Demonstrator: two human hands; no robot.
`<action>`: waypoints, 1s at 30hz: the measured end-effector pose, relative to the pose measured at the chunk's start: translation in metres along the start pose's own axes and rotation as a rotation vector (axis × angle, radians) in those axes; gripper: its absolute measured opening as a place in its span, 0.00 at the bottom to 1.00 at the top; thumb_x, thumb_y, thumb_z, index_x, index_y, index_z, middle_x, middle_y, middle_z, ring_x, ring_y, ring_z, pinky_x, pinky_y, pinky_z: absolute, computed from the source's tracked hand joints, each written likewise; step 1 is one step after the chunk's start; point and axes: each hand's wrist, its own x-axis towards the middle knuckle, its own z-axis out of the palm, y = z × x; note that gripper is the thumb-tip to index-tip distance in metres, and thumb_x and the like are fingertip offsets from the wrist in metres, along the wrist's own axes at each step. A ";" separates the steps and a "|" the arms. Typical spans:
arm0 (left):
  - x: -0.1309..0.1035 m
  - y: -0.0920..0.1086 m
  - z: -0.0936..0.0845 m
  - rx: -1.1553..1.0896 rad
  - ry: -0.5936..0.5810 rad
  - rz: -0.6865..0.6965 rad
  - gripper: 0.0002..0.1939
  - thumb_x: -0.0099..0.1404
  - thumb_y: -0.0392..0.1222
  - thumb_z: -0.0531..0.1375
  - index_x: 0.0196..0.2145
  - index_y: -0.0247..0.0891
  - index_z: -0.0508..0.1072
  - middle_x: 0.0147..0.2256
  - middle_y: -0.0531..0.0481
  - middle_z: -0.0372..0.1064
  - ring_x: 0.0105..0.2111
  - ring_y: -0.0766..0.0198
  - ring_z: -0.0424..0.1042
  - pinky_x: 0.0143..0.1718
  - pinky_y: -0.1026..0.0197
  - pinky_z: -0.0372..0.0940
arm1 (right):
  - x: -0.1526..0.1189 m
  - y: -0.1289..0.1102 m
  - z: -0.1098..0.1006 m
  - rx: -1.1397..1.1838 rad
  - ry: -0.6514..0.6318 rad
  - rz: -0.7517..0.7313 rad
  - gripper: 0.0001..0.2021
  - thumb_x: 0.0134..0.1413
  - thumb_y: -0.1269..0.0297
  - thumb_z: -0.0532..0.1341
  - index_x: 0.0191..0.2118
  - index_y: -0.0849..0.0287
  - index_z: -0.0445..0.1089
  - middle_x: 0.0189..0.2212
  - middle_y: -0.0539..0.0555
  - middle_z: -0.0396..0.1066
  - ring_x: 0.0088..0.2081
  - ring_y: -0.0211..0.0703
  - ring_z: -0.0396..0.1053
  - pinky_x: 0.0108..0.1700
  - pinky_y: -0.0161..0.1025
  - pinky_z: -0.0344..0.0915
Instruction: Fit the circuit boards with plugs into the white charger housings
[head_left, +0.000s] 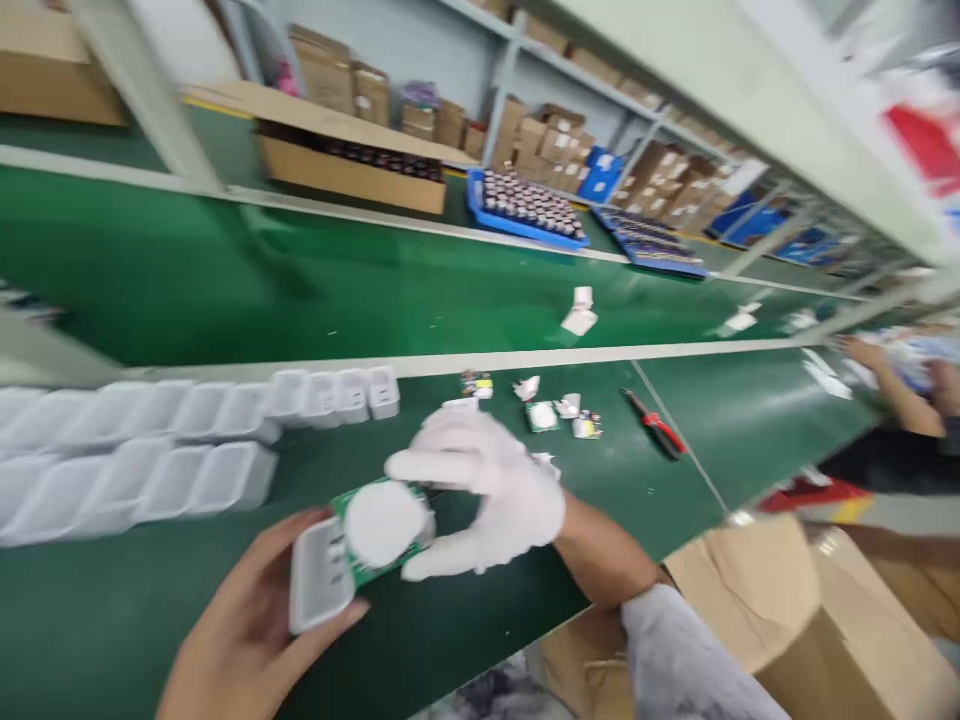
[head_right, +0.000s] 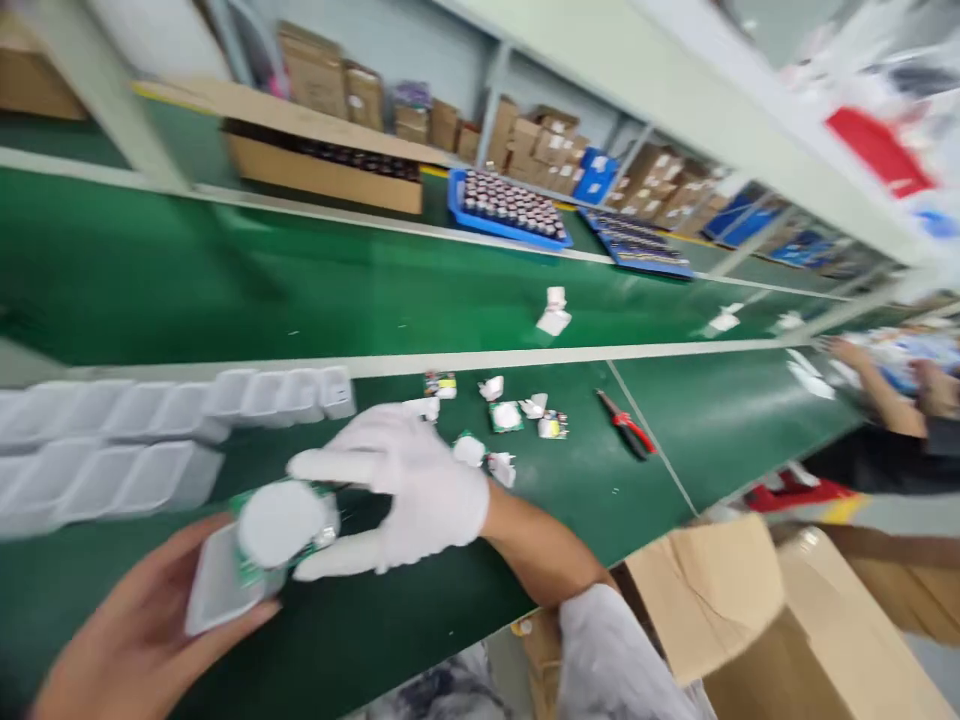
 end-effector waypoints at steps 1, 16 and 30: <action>-0.003 0.001 -0.004 -0.021 0.012 -0.022 0.25 0.55 0.46 0.69 0.50 0.55 0.69 0.50 0.51 0.71 0.48 0.49 0.75 0.37 0.53 0.78 | 0.000 -0.003 -0.003 -0.032 0.078 -0.020 0.28 0.52 0.48 0.66 0.52 0.62 0.64 0.35 0.54 0.72 0.39 0.42 0.70 0.47 0.44 0.65; 0.010 0.006 0.005 0.061 -0.122 0.086 0.28 0.58 0.38 0.68 0.55 0.50 0.67 0.57 0.46 0.67 0.57 0.53 0.68 0.54 0.56 0.69 | 0.003 -0.025 -0.004 -0.429 -0.277 0.034 0.09 0.55 0.57 0.61 0.33 0.57 0.67 0.27 0.48 0.68 0.32 0.41 0.63 0.43 0.45 0.55; 0.012 0.009 0.011 0.053 -0.169 0.046 0.29 0.59 0.37 0.66 0.56 0.55 0.67 0.58 0.49 0.67 0.57 0.49 0.67 0.55 0.48 0.69 | 0.002 -0.033 -0.006 -0.528 -0.339 0.093 0.07 0.57 0.61 0.57 0.33 0.58 0.68 0.24 0.47 0.60 0.27 0.39 0.51 0.37 0.44 0.51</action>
